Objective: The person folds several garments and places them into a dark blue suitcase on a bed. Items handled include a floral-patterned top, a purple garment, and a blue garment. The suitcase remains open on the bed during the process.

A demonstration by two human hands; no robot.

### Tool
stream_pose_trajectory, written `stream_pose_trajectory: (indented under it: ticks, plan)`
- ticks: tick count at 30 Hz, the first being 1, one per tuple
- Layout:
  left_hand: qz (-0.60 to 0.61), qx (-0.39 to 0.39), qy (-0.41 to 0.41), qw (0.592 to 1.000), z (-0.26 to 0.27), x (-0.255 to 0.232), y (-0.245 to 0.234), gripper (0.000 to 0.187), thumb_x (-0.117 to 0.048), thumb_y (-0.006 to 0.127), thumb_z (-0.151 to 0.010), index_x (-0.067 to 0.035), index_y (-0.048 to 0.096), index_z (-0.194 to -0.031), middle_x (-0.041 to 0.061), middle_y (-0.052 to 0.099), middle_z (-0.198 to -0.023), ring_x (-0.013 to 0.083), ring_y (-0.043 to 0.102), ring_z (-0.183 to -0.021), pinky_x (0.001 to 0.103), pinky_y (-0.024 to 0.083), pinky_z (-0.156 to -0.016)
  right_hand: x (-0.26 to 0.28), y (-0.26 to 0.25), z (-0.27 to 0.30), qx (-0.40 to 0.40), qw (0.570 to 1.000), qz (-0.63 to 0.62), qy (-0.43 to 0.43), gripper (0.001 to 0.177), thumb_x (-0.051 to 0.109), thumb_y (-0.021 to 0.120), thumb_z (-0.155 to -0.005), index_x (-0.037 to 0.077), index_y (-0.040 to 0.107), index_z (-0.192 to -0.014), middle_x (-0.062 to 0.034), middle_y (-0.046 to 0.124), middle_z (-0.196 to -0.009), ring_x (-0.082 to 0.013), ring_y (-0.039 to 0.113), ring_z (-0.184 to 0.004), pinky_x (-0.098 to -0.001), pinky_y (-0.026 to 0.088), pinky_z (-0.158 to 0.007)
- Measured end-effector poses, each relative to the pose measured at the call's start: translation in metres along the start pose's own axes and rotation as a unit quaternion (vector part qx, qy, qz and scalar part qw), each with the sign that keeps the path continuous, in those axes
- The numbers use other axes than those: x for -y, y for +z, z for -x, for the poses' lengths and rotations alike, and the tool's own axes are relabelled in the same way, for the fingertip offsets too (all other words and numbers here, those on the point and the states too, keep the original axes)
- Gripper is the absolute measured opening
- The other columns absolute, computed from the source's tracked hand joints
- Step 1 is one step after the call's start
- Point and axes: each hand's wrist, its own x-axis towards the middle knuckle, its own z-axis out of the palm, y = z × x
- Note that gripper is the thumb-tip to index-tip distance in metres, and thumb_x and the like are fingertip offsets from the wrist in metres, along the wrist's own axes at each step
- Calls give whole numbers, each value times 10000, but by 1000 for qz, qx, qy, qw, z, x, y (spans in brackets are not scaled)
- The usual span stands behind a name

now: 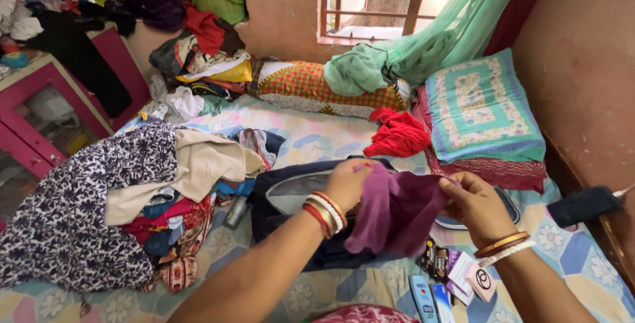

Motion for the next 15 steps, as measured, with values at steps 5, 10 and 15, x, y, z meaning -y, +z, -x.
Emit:
stream_pose_trajectory:
  ticks: [5,10,15]
  plan:
    - [-55,36,63,996,11,5,35,271,-196,600,-984,-17,722,-1147,76,761,-976,124,684,-885,286,532,-819,-5,22,7,23,999,26,-11,124,215,659,-959,101,617,-936,0,655,-788,-103,610,-668,-307,547,-640]
    - [-16,113,70,991,25,11,51,297,-149,552,-991,-3,717,-1190,85,756,-1012,129,657,-914,296,528,-852,-19,31,11,33,999,10,1,155,232,670,-956,90,617,-919,-1,630,-765,-112,609,-657,-321,580,-635]
    - [17,128,54,990,32,10,58,319,-190,548,-1010,-1,691,-1223,37,753,-1053,83,666,-964,258,517,-887,-26,34,13,58,998,11,-8,174,232,637,-994,60,651,-974,-12,624,-787,-113,624,-687,-320,584,-674]
